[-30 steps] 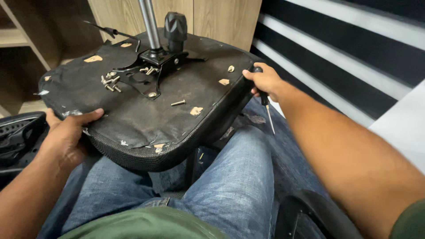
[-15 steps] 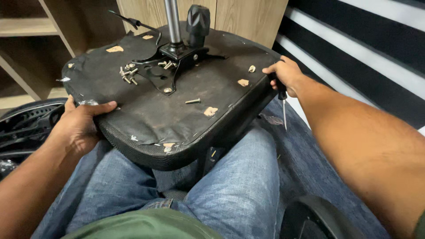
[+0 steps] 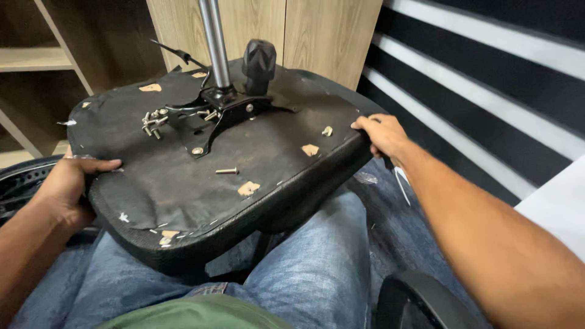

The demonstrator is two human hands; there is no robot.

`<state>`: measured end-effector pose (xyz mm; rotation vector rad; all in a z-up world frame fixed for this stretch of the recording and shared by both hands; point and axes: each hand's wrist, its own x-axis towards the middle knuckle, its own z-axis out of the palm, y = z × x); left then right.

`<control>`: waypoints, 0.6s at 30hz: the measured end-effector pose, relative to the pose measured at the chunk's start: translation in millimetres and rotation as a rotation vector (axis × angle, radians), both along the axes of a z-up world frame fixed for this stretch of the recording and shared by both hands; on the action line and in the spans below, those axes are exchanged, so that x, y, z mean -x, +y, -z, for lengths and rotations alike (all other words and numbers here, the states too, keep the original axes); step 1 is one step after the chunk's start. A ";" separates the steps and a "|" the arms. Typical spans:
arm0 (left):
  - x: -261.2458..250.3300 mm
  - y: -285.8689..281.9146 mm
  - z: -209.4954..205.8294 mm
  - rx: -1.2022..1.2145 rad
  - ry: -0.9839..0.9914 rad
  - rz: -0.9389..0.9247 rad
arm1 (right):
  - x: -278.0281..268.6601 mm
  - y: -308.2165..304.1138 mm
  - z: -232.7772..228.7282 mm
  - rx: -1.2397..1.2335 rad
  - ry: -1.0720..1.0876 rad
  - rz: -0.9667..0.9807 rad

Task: The person uses a screwdriver to tighten screws into a black chair seat. They rotate the screwdriver clockwise to secure the screws and then lift the seat to inspect the underside.

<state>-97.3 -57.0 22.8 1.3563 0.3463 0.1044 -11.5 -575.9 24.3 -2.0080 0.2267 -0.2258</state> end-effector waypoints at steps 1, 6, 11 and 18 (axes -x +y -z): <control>3.2 0.1 0.0 -0.004 0.016 -0.023 | 3.7 0.5 -0.3 0.010 0.005 0.007; 8.2 1.8 -7.7 -0.011 -0.024 0.043 | 17.5 1.1 0.8 -0.045 -0.003 0.002; 12.2 6.4 -5.5 -0.068 0.078 0.021 | 37.4 -3.1 2.8 -0.095 0.024 -0.025; 4.2 25.6 0.6 -0.056 0.147 0.033 | 82.7 -13.2 1.7 -0.089 0.113 -0.086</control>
